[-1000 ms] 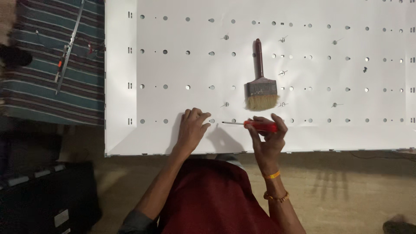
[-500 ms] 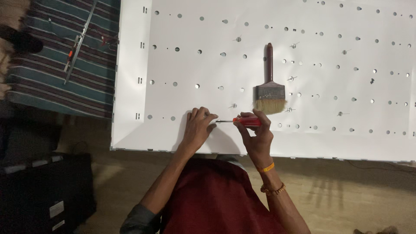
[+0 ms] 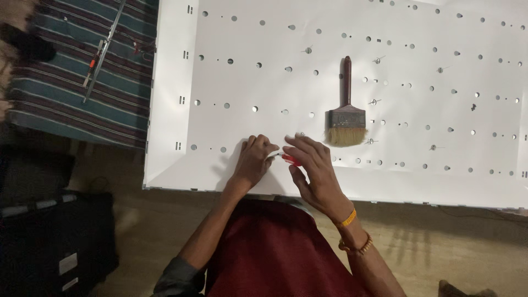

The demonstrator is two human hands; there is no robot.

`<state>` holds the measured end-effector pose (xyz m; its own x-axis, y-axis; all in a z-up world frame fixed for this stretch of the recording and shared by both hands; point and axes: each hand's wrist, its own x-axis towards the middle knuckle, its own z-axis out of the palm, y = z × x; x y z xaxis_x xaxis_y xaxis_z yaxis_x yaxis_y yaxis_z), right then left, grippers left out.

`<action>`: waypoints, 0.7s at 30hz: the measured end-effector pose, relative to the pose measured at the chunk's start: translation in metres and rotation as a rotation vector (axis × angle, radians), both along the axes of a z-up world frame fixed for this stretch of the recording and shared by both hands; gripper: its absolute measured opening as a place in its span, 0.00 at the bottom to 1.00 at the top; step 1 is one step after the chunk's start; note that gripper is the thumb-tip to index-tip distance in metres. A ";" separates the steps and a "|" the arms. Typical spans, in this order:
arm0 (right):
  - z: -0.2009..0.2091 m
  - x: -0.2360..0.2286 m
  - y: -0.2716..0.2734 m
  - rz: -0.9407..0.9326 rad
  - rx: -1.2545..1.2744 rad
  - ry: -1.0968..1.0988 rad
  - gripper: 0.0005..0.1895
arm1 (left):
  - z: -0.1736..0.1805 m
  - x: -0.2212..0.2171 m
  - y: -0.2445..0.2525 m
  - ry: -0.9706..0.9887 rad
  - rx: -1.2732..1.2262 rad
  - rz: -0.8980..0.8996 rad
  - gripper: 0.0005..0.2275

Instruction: The person uses a red-handled screwdriver to fasten screws into a white perforated panel. They repeatedly pick up screws, align them with holes, and turn the screwdriver to secure them. A paintbrush rests on the panel during the process.

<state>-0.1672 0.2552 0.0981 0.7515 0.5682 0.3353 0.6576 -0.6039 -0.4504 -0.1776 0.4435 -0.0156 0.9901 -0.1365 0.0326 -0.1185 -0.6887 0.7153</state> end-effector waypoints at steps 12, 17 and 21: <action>0.026 0.013 0.010 -0.130 -0.201 -0.027 0.33 | 0.011 -0.007 0.017 -0.012 -0.164 0.159 0.09; 0.025 0.015 0.011 0.065 -0.095 0.105 0.34 | 0.022 -0.004 0.021 -0.103 -0.158 0.182 0.06; 0.012 0.019 0.007 -0.091 -0.181 0.002 0.36 | 0.020 -0.005 0.023 -0.051 -0.136 0.202 0.06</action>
